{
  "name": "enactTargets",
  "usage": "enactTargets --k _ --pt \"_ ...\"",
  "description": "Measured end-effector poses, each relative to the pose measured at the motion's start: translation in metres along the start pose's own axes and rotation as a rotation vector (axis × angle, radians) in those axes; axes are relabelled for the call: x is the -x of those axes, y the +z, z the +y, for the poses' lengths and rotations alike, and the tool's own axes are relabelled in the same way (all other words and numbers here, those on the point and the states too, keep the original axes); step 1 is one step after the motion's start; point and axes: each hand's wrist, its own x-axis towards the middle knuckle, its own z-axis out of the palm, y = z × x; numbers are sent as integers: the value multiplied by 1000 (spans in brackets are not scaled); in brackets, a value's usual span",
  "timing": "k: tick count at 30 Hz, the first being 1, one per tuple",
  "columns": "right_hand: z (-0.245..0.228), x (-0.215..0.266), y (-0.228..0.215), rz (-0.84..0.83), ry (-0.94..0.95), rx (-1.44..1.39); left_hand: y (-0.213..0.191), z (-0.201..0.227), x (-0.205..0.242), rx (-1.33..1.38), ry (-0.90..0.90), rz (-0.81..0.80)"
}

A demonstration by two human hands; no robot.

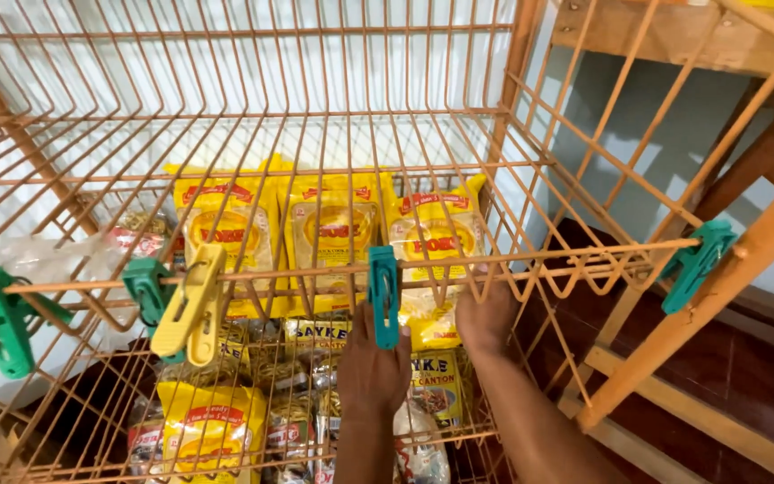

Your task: The recorder takes packaged food products from cardboard boxes and organizes them onto a metal wire shelf, using clothespins to hang some of them.

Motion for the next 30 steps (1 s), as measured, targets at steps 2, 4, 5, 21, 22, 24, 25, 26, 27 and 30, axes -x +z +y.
enactTargets --k 2,4,5,21,22,24,25,26,27,30 --pt "11 1 0 -17 66 23 2 2 2 45 -57 -20" --pt "18 0 3 54 -95 -12 -1 7 -1 16 -62 -203" --pt "-2 6 -12 52 -95 -13 -1 7 0 15 -63 -203" --pt "-27 58 -65 -264 -47 -126 -31 8 -1 310 -137 -192" --pt "-14 62 -66 -236 -213 -222 -29 6 2 371 -104 -150" --pt "-11 67 -63 -280 -130 -230 -17 -3 6 323 -81 -156" --pt "-15 64 -61 -322 -84 -248 -13 -6 2 278 -43 -127" --pt "-8 68 -59 -326 -84 -246 -13 -8 8 278 -48 -127" --pt "-5 67 -58 -282 -140 -179 -13 -8 7 291 26 -74" --pt "-2 63 -56 -251 -172 -152 -2 -12 3 279 84 -43"
